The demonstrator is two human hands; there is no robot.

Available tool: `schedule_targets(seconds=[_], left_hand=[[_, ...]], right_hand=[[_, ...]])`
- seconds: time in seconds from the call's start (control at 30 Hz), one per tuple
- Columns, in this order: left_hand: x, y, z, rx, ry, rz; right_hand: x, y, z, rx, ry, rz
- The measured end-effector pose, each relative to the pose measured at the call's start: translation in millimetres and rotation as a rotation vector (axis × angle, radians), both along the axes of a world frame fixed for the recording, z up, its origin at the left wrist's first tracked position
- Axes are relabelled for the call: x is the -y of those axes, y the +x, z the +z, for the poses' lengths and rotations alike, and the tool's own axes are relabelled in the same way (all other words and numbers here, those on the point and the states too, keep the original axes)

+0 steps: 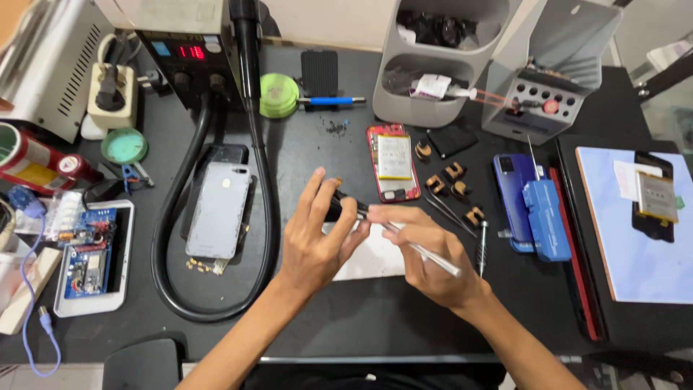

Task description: The person uses a heat gun to warm the back of a black smartphone, then uses a metal prying tool to separate the back cover from the frame. The person carefully works around the edges to detach the cover.

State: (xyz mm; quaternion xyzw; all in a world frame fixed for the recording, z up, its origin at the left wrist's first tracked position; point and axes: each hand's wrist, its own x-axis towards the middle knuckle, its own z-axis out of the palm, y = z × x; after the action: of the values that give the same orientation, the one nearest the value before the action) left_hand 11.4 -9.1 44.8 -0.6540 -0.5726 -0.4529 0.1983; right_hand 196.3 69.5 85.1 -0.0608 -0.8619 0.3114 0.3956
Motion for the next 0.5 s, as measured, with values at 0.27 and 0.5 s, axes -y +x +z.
schedule_targets(seconds=[0.27, 0.5], left_hand=[[0.4, 1.1, -1.6, -0.012, -0.019, -0.009], [-3.9, -11.5, -0.1, 0.042, -0.027, 0.024]], right_hand=[[-6.9, -4.8, -5.9, 0.04, -0.094, -0.073], [-12.8, -15.3, -31.0, -0.134, -0.325, 0.075]])
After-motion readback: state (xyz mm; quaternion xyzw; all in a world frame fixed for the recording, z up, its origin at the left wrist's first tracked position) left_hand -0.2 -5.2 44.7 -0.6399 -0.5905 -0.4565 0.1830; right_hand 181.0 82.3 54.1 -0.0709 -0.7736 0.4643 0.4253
